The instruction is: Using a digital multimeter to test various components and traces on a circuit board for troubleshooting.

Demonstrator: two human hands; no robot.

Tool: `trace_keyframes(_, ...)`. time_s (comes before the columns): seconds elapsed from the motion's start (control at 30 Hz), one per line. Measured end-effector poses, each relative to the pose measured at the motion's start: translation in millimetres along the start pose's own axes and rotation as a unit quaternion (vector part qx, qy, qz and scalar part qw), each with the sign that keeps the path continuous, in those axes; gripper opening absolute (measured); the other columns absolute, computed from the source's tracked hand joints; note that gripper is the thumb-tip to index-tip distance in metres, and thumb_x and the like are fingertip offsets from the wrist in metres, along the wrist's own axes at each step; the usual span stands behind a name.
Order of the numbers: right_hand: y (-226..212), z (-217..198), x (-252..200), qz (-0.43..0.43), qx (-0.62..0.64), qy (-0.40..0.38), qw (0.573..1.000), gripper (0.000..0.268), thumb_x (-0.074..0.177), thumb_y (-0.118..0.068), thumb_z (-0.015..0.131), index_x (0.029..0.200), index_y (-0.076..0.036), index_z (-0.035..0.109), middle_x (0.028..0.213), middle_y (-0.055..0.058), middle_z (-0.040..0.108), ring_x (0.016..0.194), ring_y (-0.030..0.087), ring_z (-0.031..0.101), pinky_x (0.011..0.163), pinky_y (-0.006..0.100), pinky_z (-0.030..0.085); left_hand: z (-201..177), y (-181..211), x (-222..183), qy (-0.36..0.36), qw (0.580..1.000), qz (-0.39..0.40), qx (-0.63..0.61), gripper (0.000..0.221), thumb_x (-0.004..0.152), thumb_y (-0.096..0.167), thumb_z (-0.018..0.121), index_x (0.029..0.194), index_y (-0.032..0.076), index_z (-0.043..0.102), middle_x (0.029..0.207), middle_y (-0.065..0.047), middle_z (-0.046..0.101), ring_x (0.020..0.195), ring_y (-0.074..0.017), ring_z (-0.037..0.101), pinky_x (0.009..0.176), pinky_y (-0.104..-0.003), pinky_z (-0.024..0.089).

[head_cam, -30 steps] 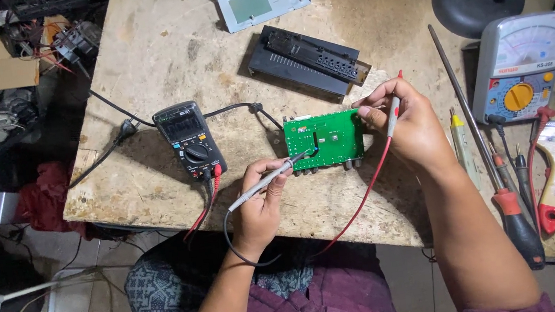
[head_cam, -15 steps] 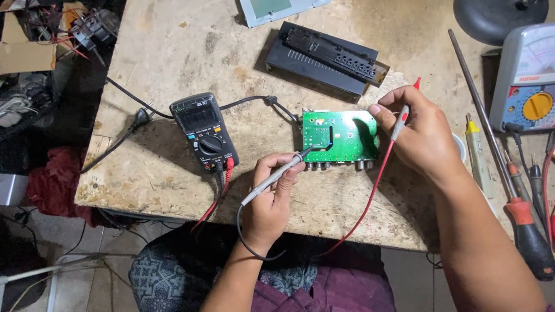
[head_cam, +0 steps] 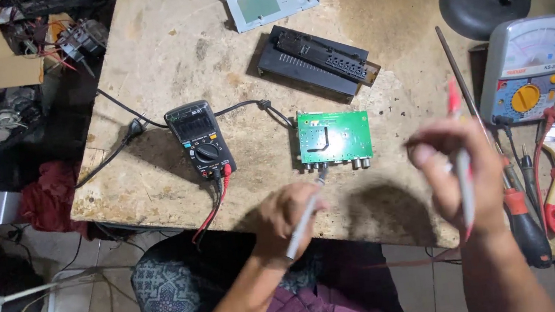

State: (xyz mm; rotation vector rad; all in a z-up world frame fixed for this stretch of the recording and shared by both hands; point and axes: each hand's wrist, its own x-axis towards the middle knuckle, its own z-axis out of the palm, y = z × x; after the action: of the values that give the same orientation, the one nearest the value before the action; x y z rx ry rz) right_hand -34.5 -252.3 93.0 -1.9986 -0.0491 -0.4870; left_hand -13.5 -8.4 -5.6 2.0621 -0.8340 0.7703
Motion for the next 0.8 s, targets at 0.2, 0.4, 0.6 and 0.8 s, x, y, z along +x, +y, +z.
trace_keyframes(0.2, 5, 3, -86, -0.265, -0.087, -0.195, 0.940, 0.029, 0.087, -0.021, 0.076, 0.113, -0.012, 0.068, 0.087, 0.008, 0.064, 0.066, 0.023, 0.061, 0.056, 0.033, 0.050, 10, 49, 31, -0.147, 0.977, 0.139, 0.071, 0.013, 0.105, 0.022, 0.055, 0.112, 0.016, 0.065, 0.074, 0.002, 0.050, 0.060, -0.0184, 0.050, 0.051, -0.034, 0.038)
trace_keyframes(0.4, 52, -17, -96, -0.302, -0.192, -0.035, 0.933, 0.024, 0.091, -0.020, 0.074, 0.110, -0.008, 0.066, 0.095, 0.017, 0.073, 0.075, 0.024, 0.073, 0.064, 0.034, 0.062, 27, 37, 30, -0.141, 0.987, 0.070, -0.036, 0.045, 0.101, 0.043, 0.064, 0.132, 0.011, 0.060, 0.100, -0.007, 0.073, 0.077, -0.0186, 0.070, 0.057, -0.028, 0.056)
trace_keyframes(0.6, 100, -70, -57, -0.252, -0.392, -0.010, 0.885, 0.031, 0.090, -0.006, 0.068, 0.121, -0.007, 0.066, 0.114, 0.017, 0.075, 0.068, 0.027, 0.061, 0.059, 0.039, 0.045, 4, -12, 47, -0.003, 0.969, -0.221, -0.107, 0.025, 0.100, 0.019, 0.062, 0.117, 0.001, 0.065, 0.111, -0.014, 0.066, 0.085, -0.0203, 0.070, 0.077, -0.029, 0.061)
trace_keyframes(0.8, 104, -82, -51, -0.108, -0.599, -0.086, 0.789, 0.019, 0.091, -0.029, 0.074, 0.109, -0.024, 0.068, 0.082, 0.001, 0.062, 0.084, 0.024, 0.062, 0.046, 0.039, 0.042, -12, -32, 60, -0.067, 0.904, -0.407, -0.114, 0.023, 0.094, 0.018, 0.066, 0.112, 0.006, 0.074, 0.113, -0.009, 0.073, 0.095, -0.0188, 0.071, 0.080, -0.030, 0.061)
